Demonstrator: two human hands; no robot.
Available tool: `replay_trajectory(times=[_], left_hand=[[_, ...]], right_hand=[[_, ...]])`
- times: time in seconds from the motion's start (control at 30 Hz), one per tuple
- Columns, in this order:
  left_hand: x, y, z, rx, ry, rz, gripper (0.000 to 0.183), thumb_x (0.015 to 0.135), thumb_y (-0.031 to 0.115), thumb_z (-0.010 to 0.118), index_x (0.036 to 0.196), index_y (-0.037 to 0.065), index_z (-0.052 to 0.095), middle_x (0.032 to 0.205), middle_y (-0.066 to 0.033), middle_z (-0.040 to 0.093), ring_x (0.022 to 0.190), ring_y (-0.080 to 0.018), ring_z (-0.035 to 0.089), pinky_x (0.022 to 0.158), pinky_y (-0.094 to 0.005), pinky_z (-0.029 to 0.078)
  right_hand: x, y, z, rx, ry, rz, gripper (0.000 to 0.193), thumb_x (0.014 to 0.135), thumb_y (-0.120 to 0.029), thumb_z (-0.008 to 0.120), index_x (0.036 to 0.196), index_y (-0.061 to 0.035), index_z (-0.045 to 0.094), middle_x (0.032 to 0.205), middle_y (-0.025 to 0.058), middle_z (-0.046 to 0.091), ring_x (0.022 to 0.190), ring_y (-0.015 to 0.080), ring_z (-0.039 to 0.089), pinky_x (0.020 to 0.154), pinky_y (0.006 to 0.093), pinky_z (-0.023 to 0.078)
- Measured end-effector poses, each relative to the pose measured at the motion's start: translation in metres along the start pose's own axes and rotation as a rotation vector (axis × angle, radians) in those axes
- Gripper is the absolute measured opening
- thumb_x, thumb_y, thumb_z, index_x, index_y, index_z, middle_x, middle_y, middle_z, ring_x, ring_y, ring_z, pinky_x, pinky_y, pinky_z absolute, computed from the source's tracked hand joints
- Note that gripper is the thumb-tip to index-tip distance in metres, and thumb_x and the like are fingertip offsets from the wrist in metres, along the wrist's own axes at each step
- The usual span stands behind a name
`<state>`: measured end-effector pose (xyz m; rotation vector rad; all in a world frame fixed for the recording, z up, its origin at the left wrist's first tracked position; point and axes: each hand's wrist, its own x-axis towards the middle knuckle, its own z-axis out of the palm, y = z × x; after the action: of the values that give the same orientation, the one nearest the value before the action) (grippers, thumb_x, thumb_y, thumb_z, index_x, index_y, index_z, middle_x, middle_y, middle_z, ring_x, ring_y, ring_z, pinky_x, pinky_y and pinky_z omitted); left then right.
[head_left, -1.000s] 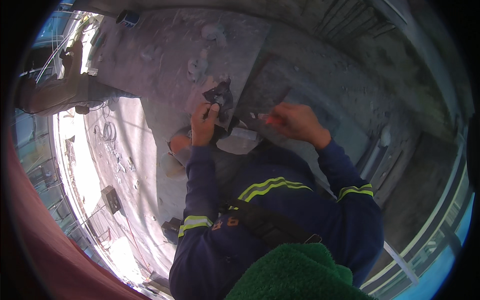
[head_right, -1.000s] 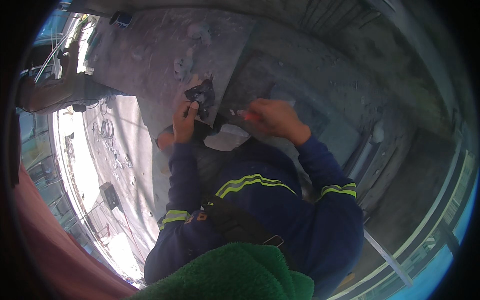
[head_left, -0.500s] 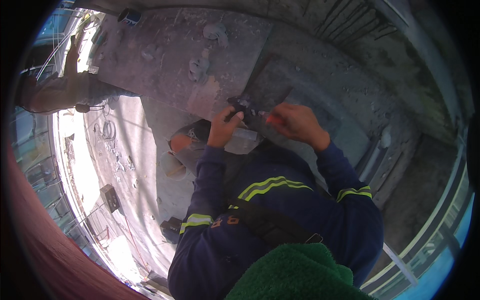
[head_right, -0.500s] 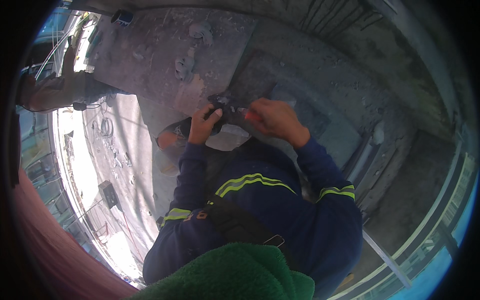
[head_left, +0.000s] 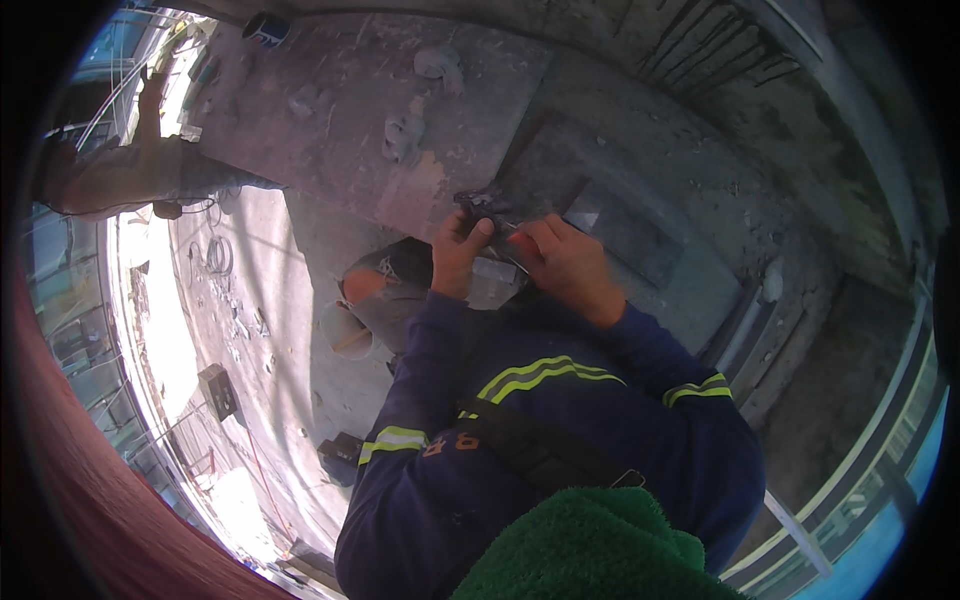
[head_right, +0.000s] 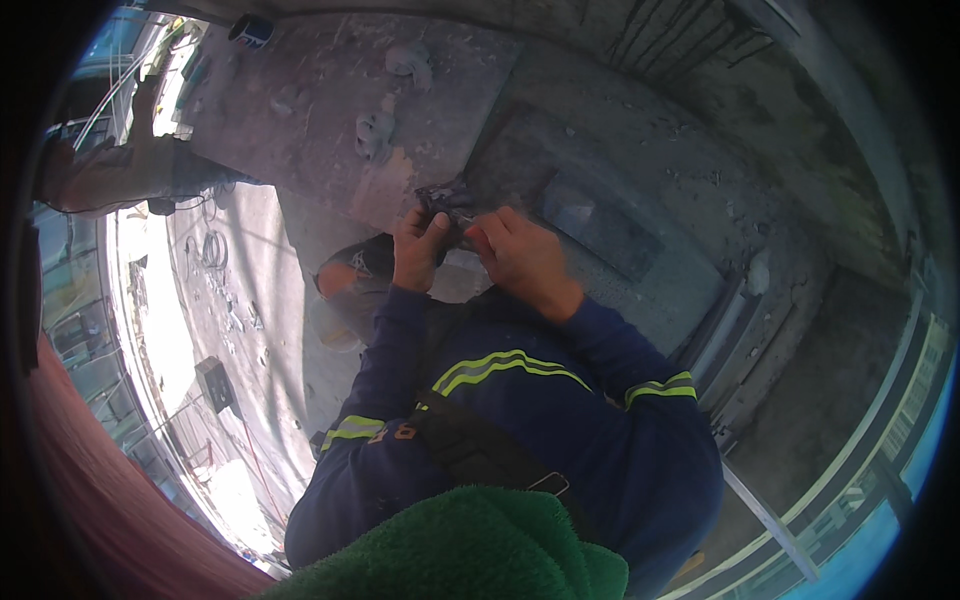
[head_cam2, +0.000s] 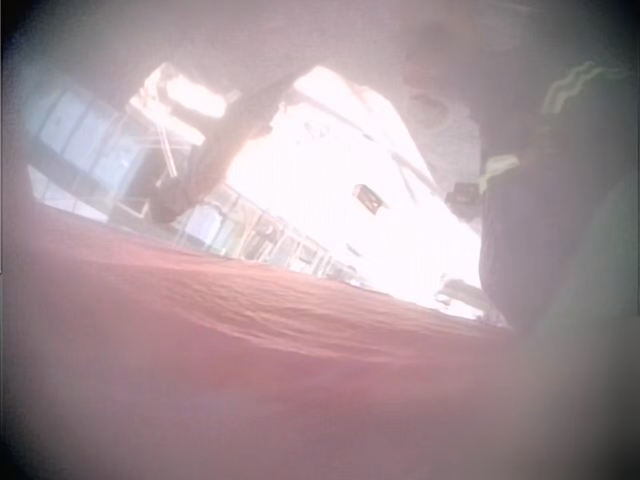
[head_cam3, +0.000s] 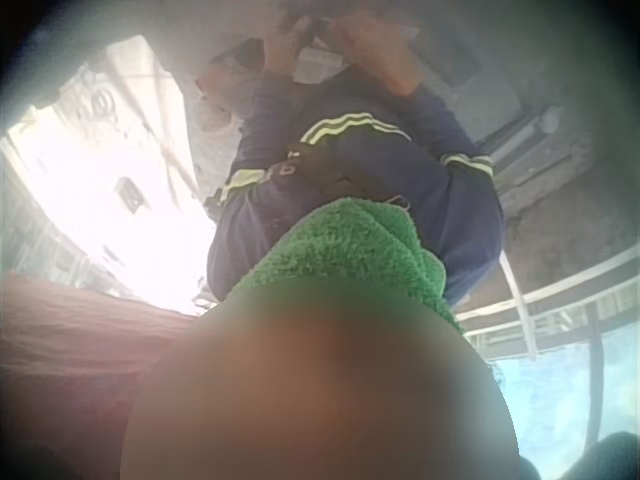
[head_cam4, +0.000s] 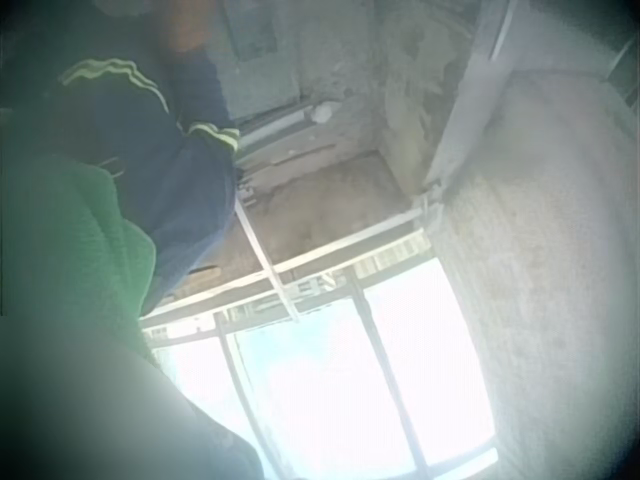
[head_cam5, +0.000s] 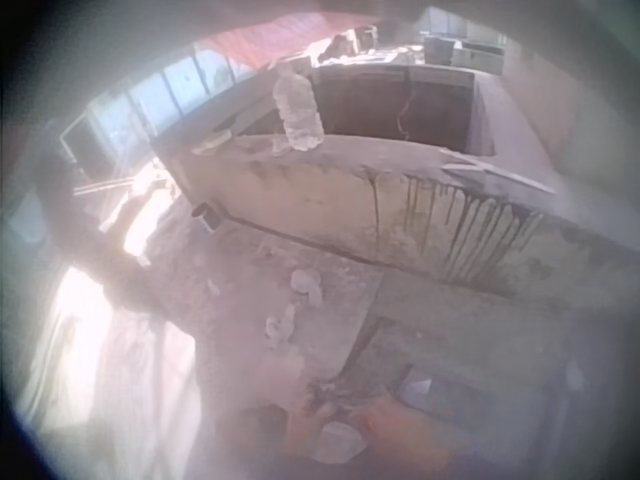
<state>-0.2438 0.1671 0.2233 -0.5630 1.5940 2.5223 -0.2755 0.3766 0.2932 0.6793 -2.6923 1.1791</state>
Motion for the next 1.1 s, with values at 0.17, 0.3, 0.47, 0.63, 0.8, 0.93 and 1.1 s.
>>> replay_trajectory(times=[0.17,0.3,0.47,0.63,0.8,0.93,1.1], left_hand=[[0.003,-0.014,0.001,0.228,0.116,0.043,0.035,0.103,0.028,0.079,0.121,-0.002,0.072,0.108,-0.0053,0.078,0.098,-0.0160,0.072,0.091,-0.0321,0.056],[0.008,-0.009,-0.003,0.470,0.301,0.039,0.030,0.107,0.029,0.075,0.119,0.001,0.073,0.107,-0.0035,0.077,0.096,-0.0139,0.071,0.087,-0.0319,0.056],[0.000,0.016,-0.025,-0.062,0.277,0.027,0.033,0.108,0.032,0.074,0.120,0.002,0.073,0.108,-0.0013,0.075,0.092,-0.0107,0.068,0.083,-0.0284,0.053],[-0.003,0.009,-0.027,-0.033,0.112,-0.003,0.035,0.109,0.030,0.072,0.125,-0.001,0.072,0.114,-0.0037,0.076,0.099,-0.0126,0.071,0.089,-0.0277,0.055],[-0.002,0.001,-0.012,-0.002,0.034,0.006,0.038,0.111,0.029,0.068,0.130,-0.003,0.068,0.124,-0.0112,0.075,0.112,-0.0212,0.073,0.098,-0.0357,0.058],[-0.007,0.007,-0.006,0.001,0.021,0.025,0.038,0.111,0.028,0.068,0.133,-0.002,0.066,0.127,-0.0109,0.074,0.114,-0.0218,0.073,0.100,-0.0381,0.058],[-0.009,0.013,-0.001,0.000,0.003,0.035,0.041,0.110,0.030,0.068,0.136,-0.001,0.064,0.129,-0.0106,0.074,0.114,-0.0228,0.073,0.101,-0.0399,0.057]], right_hand=[[-0.005,-0.004,0.001,-0.063,-0.017,-0.022,0.013,0.097,-0.023,0.078,0.098,-0.0121,0.070,0.086,0.0055,0.064,0.072,0.0284,0.070,0.058,0.0413,0.055],[-0.012,-0.001,-0.004,-0.024,-0.060,-0.020,0.015,0.095,-0.025,0.080,0.100,-0.0132,0.073,0.089,0.0060,0.067,0.076,0.0281,0.072,0.060,0.0411,0.055],[-0.014,0.020,-0.017,0.054,-0.067,0.154,0.028,0.085,-0.023,0.087,0.109,-0.0114,0.078,0.095,0.0079,0.073,0.080,0.0302,0.074,0.069,0.0384,0.058],[-0.011,0.036,-0.024,0.262,-0.206,0.330,0.040,0.089,-0.027,0.087,0.121,-0.0052,0.077,0.099,0.0092,0.076,0.083,0.0217,0.074,0.075,0.0337,0.057],[-0.012,0.028,-0.017,0.530,-0.180,0.306,0.041,0.097,-0.031,0.083,0.125,-0.0014,0.075,0.103,0.0076,0.077,0.084,0.0138,0.069,0.076,0.0313,0.055],[-0.015,0.025,-0.015,0.791,-0.294,0.493,0.035,0.108,-0.032,0.069,0.126,-0.0017,0.073,0.100,0.0069,0.077,0.081,0.0110,0.069,0.073,0.0301,0.055],[-0.016,0.031,-0.011,1.272,-0.376,0.745,0.028,0.116,-0.033,0.052,0.124,-0.0084,0.063,0.092,0.0052,0.075,0.069,0.0088,0.069,0.059,0.0250,0.055]])
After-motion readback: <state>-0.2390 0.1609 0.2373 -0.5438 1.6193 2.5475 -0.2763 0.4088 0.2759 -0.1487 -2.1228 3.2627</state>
